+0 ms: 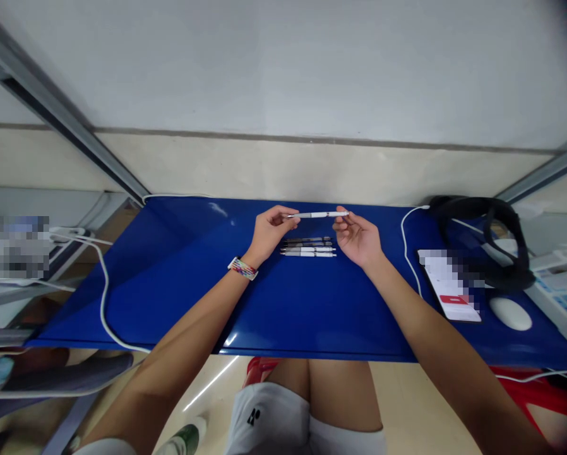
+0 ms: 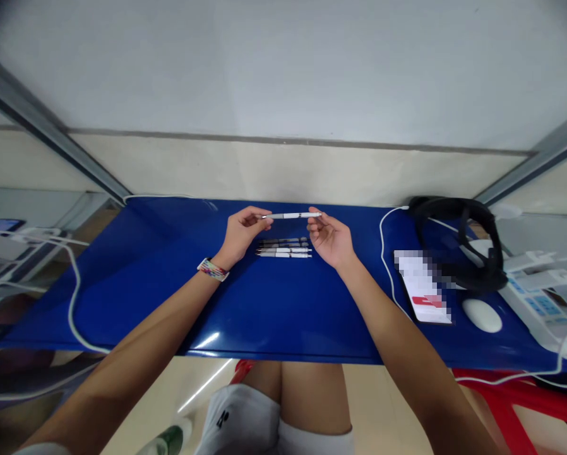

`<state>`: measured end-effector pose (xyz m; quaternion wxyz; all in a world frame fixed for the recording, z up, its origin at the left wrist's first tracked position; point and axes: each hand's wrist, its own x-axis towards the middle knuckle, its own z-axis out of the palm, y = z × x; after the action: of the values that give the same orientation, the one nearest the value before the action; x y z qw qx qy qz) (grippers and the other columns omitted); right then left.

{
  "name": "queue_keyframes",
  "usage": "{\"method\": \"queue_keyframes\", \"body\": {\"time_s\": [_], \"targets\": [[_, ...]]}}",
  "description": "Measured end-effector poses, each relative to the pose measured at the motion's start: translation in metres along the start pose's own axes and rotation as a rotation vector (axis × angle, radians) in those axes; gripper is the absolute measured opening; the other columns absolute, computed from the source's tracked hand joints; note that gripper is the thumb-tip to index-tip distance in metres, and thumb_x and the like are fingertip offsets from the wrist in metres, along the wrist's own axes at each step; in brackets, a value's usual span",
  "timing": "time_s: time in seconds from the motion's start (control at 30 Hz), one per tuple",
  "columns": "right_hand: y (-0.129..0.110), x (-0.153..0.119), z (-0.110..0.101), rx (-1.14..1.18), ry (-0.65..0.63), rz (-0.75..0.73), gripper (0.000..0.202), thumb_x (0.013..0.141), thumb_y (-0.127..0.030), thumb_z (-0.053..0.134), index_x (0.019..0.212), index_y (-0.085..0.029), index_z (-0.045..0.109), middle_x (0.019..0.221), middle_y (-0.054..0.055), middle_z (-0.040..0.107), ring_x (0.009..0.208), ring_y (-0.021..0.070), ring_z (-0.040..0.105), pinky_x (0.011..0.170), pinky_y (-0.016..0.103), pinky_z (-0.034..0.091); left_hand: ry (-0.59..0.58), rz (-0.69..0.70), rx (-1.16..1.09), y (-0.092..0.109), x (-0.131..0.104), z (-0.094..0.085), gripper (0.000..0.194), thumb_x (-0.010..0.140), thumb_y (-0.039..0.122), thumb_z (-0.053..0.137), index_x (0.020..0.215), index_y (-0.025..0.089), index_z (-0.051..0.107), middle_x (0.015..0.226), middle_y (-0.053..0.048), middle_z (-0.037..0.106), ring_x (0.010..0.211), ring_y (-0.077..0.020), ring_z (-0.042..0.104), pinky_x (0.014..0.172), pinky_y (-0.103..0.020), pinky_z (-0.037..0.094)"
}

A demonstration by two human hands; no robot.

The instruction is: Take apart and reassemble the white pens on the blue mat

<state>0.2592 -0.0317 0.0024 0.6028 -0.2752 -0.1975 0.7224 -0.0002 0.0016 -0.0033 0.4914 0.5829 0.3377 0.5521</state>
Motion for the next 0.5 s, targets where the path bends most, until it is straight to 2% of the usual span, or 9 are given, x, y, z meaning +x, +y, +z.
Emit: {"method": "queue_keyframes", "body": {"time_s": [0.17, 0.37, 0.5], "targets": [[0.0003, 0.0, 0.0001, -0.024, -0.002, -0.019, 0.017, 0.088, -0.019, 0.08, 0.105, -0.017, 0.078, 0.079, 0.002, 0.075, 0.065, 0.0097, 0.066, 0.055, 0.014, 0.059, 0.005, 0.007, 0.013, 0.0019, -0.0014, 0.0012, 0.033, 0.081, 0.04, 0.097, 0.104, 0.02, 0.085, 0.084, -0.004, 0.081, 0.075, -0.0158, 0.076, 0.075, -0.032, 0.065], [0.0005, 0.0012, -0.0028, -0.086, 0.017, -0.027, 0.028, 0.091, -0.03, 0.08, 0.116, -0.016, 0.079, 0.088, 0.005, 0.079, 0.073, 0.0128, 0.072, 0.065, 0.019, 0.066, 0.015, 0.004, 0.013, -0.0022, 0.0001, -0.0005, 0.032, 0.081, 0.04, 0.097, 0.104, 0.02, 0.085, 0.084, -0.003, 0.081, 0.076, -0.0155, 0.076, 0.075, -0.031, 0.064], [0.0007, 0.0006, -0.0014, -0.063, 0.015, -0.019, 0.019, 0.089, -0.021, 0.08, 0.108, -0.018, 0.078, 0.082, 0.002, 0.077, 0.068, 0.0112, 0.071, 0.061, 0.017, 0.064, 0.004, 0.006, 0.024, -0.0018, 0.0003, -0.0016, 0.033, 0.081, 0.041, 0.097, 0.105, 0.02, 0.085, 0.085, -0.003, 0.081, 0.077, -0.0162, 0.076, 0.077, -0.032, 0.065]]}}
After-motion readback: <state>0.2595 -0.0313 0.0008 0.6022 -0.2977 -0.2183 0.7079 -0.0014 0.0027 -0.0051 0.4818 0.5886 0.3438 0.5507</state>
